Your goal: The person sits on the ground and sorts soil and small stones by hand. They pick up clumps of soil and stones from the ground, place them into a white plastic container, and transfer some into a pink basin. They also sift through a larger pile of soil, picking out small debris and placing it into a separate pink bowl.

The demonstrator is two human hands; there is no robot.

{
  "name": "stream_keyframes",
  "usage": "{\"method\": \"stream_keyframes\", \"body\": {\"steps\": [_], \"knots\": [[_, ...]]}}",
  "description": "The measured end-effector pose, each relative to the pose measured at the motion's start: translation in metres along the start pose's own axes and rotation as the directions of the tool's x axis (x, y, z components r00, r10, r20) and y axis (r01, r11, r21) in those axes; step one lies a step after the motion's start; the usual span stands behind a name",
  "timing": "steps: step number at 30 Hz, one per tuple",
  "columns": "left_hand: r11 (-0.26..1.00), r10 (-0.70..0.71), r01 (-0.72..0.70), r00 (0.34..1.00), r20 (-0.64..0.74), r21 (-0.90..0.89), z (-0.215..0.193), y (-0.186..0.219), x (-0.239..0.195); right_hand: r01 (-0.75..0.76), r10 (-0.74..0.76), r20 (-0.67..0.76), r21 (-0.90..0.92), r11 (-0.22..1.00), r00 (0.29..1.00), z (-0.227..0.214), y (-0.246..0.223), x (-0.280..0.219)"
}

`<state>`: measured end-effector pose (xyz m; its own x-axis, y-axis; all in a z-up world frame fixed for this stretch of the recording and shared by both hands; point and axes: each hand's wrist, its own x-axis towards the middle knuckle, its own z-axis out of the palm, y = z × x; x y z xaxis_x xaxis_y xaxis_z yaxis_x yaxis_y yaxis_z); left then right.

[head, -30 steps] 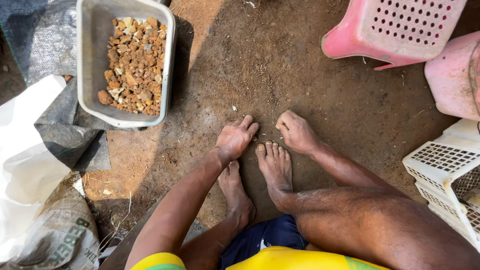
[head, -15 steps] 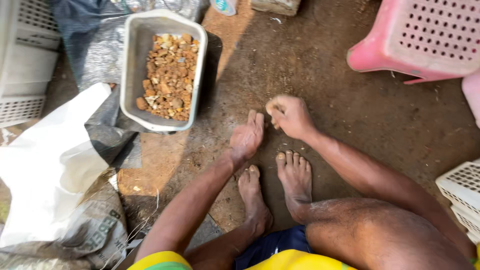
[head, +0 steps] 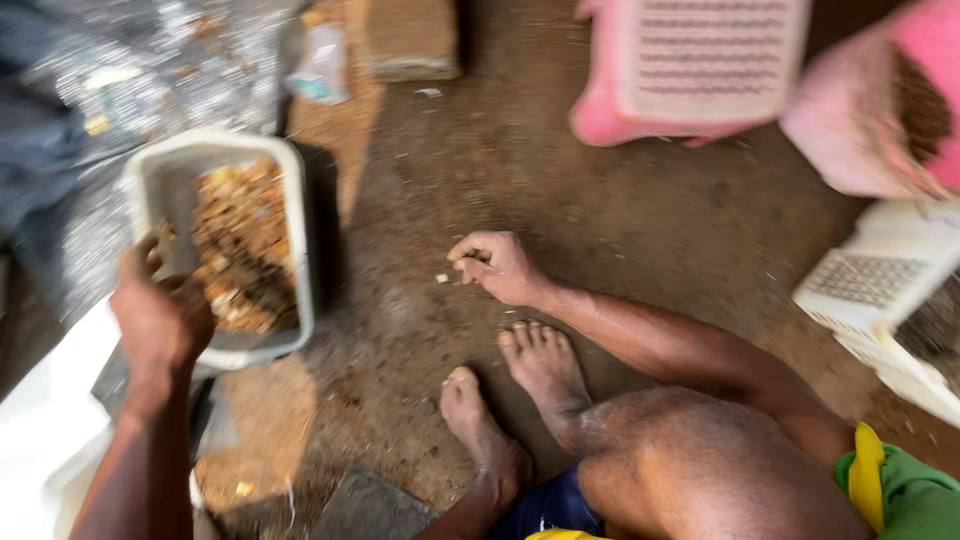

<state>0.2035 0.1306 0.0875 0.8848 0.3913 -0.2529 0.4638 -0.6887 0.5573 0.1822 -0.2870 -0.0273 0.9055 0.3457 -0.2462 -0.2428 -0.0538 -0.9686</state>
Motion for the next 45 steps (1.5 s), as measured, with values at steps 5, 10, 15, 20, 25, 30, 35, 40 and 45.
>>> {"method": "stream_keyframes", "body": {"steps": [5,10,15,20,25,30,35,40,45], "knots": [[0.822,0.408,-0.418,0.906,0.112,0.386,0.064,0.036,-0.003,-0.183,0.035,-0.636,-0.168,0.969,0.771,-0.122,0.037,-0.055],[0.671,0.663,-0.662,0.737,0.131,0.333,0.124,0.108,-0.015,-0.178,-0.462,-0.666,-0.662,0.729,0.586,-0.217,0.035,-0.042],[0.594,0.703,-0.756,0.654,0.279,0.276,0.156,0.173,-0.036,-0.449,-0.341,-0.515,-0.856,0.258,0.786,-0.237,0.044,-0.007],[0.689,0.536,-0.703,0.657,0.531,0.174,0.189,0.211,-0.057,-0.362,0.073,-0.681,-0.292,0.885,0.729,-0.215,0.053,-0.048],[0.824,0.418,-0.564,0.541,0.730,-0.055,0.231,0.200,-0.074,-0.441,0.342,-0.754,0.078,0.894,0.561,-0.218,0.023,-0.125],[0.862,0.308,-0.457,0.129,0.943,-0.219,0.285,0.173,-0.137,-0.489,0.399,-0.460,-0.092,0.868,0.794,-0.155,-0.025,-0.095],[0.624,0.399,-0.722,-0.033,0.916,-0.298,0.299,0.167,-0.186,0.113,-0.155,0.166,0.237,0.965,0.974,-0.054,-0.090,-0.032],[0.855,0.214,-0.490,0.034,0.976,-0.170,0.268,0.192,-0.150,0.048,0.012,-0.189,0.314,0.948,0.982,-0.085,-0.096,-0.037],[0.835,0.303,-0.546,0.345,0.888,-0.072,0.241,0.209,-0.106,0.140,0.556,-0.772,0.615,0.776,0.309,-0.253,-0.042,-0.116]]}}
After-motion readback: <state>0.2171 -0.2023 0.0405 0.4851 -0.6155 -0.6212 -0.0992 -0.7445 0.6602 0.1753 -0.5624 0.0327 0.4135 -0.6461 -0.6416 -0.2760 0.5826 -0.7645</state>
